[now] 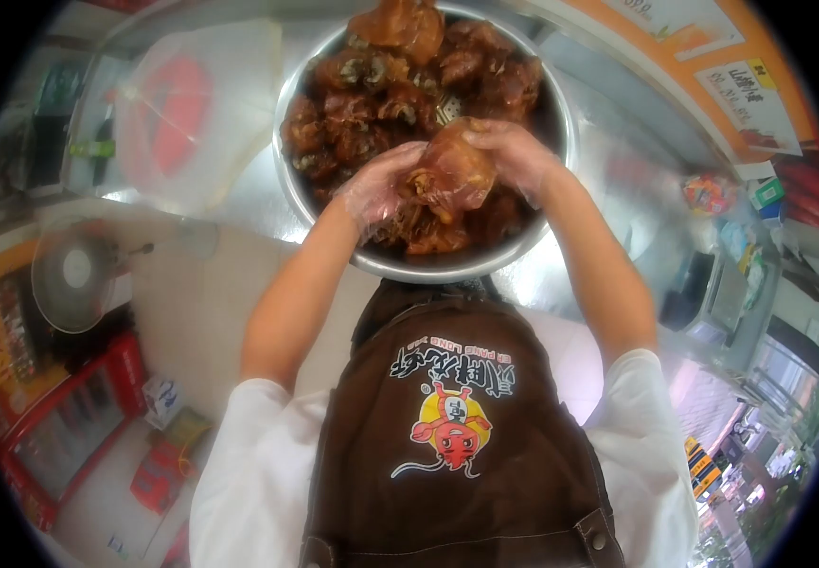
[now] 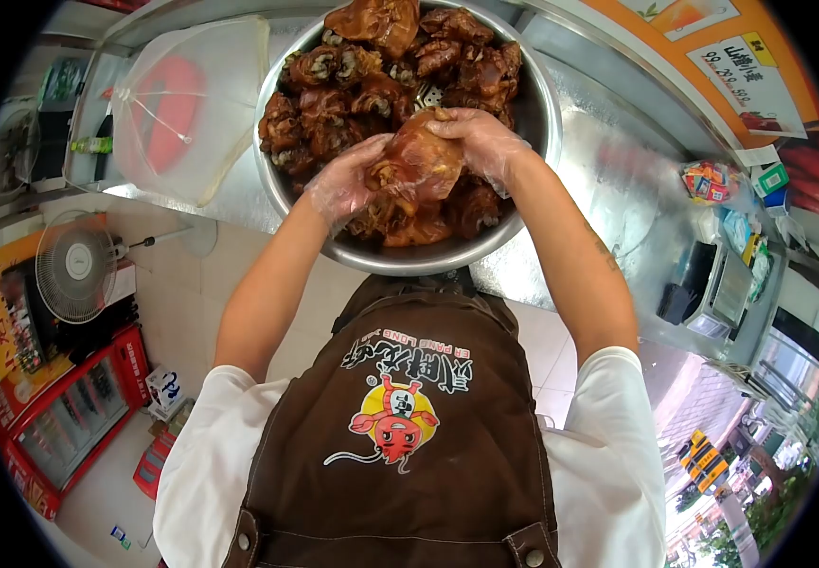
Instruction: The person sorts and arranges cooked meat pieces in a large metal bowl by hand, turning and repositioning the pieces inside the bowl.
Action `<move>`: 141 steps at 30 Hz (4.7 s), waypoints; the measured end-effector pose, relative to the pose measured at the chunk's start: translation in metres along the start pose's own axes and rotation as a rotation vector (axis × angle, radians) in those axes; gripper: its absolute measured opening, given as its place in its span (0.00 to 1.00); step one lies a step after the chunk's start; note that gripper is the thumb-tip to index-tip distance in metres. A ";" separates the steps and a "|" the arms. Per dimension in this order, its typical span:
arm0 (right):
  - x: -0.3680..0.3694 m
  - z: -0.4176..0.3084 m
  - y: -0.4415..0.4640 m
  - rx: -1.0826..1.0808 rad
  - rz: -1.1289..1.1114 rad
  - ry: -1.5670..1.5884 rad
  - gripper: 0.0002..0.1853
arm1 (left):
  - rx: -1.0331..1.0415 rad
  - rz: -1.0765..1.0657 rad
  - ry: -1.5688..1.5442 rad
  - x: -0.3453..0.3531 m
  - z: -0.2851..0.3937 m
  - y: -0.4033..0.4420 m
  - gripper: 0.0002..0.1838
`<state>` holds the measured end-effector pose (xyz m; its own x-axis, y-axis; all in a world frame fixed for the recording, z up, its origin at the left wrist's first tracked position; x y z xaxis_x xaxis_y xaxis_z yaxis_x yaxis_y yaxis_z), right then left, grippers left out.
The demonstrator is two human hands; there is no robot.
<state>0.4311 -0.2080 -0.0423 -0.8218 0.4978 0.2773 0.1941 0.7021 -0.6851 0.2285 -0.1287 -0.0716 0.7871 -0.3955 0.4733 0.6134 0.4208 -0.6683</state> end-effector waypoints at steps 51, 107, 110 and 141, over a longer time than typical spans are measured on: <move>-0.042 0.072 -0.071 -0.678 0.165 -1.586 0.37 | 0.880 0.145 1.159 0.017 0.010 -0.025 0.14; 0.054 0.008 -0.024 -0.286 0.078 -0.214 0.43 | 0.135 0.327 0.151 0.009 0.044 -0.093 0.28; 0.088 -0.031 -0.015 -0.524 0.111 -0.524 0.43 | 0.313 0.501 0.116 -0.014 0.050 -0.087 0.26; -0.075 -0.002 -0.026 -0.492 0.572 -0.226 0.18 | 0.629 0.661 -0.050 -0.092 0.049 -0.101 0.19</move>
<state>0.4889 -0.2622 -0.0436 -0.6014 0.7712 -0.2085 0.7913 0.5392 -0.2882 0.0970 -0.0944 -0.0191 0.9837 0.1135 0.1395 -0.0521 0.9224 -0.3826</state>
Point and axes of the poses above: each hand's wrist, its own y-axis towards the middle knuckle, its own x-axis out of the palm, z = x × y, the point moved 5 cm from there along y, towards the middle knuckle, and after that the axes turned 14 degrees about z, right-handed, at the moved point
